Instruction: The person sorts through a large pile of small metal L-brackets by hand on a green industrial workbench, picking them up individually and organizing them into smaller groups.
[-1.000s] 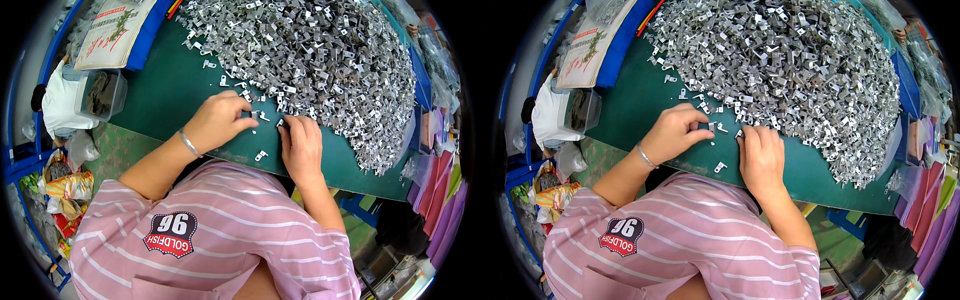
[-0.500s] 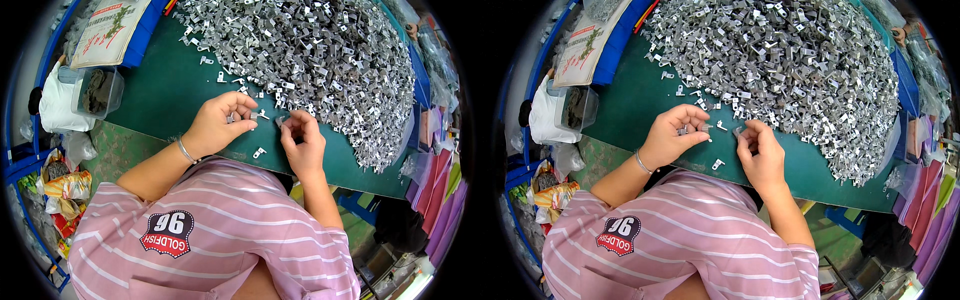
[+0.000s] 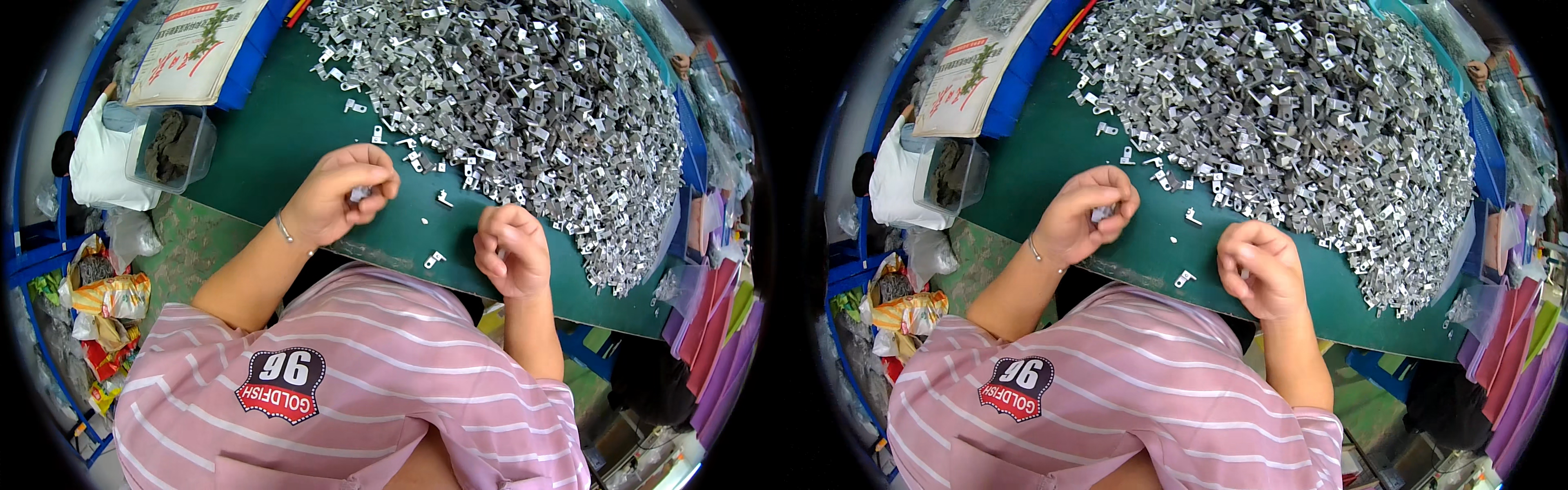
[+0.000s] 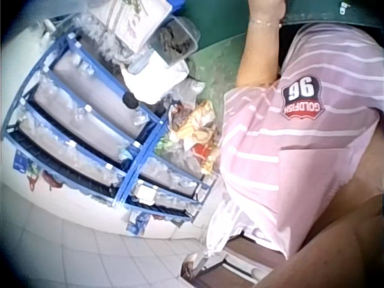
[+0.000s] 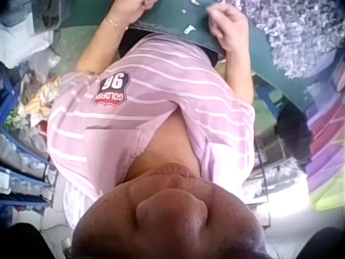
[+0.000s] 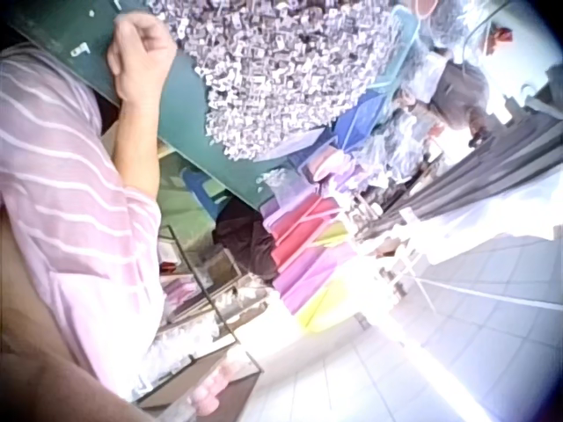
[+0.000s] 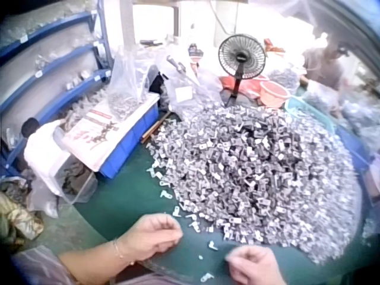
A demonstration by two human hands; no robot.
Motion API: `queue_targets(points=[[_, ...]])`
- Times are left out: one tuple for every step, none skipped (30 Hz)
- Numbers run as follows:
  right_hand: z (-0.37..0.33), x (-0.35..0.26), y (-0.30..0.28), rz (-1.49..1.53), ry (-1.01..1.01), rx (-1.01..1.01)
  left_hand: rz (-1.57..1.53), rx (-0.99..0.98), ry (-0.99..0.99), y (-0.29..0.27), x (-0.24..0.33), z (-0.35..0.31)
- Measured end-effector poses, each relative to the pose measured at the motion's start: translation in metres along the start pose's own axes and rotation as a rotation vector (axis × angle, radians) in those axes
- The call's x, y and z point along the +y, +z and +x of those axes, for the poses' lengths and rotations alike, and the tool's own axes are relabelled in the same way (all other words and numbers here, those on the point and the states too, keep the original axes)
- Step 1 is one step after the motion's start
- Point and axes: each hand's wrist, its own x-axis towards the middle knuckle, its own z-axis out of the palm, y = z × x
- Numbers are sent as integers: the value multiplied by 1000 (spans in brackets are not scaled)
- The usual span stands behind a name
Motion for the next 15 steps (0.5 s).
queue_targets(points=[[3,0,6,-281,62,190,317,98,105,1,-1,4],[11,9,11,-690,-3,343,632,195,209,0,-4,8],[18,13,14,-1108,-174,326,811,186,371,-4,-9,16],[23,16,17,-1522,-355,296,1002,186,447,-2,-9,21],[27,18,20,-1692,-383,293,1190,183,526,2,-7,25],[28,20,21,-1769,-343,309,1377,178,605,5,-5,29],[29,20,20,-1716,-365,296,1398,188,579,4,-8,31],[28,20,17,-1665,-386,286,1361,175,601,2,-10,32],[27,18,16,-1438,-262,302,1324,162,622,0,-12,32],[25,14,16,-1208,-143,315,1288,149,642,-2,-13,31],[21,12,15,-975,-25,327,1268,150,592,0,-9,27],[19,9,16,-884,13,316,1174,147,522,1,-9,24],[17,7,16,-792,49,305,1080,144,453,1,-9,20],[17,4,19,-699,84,288,989,146,385,0,-8,17],[17,2,22,-658,101,290,796,52,345,-6,-13,17]])
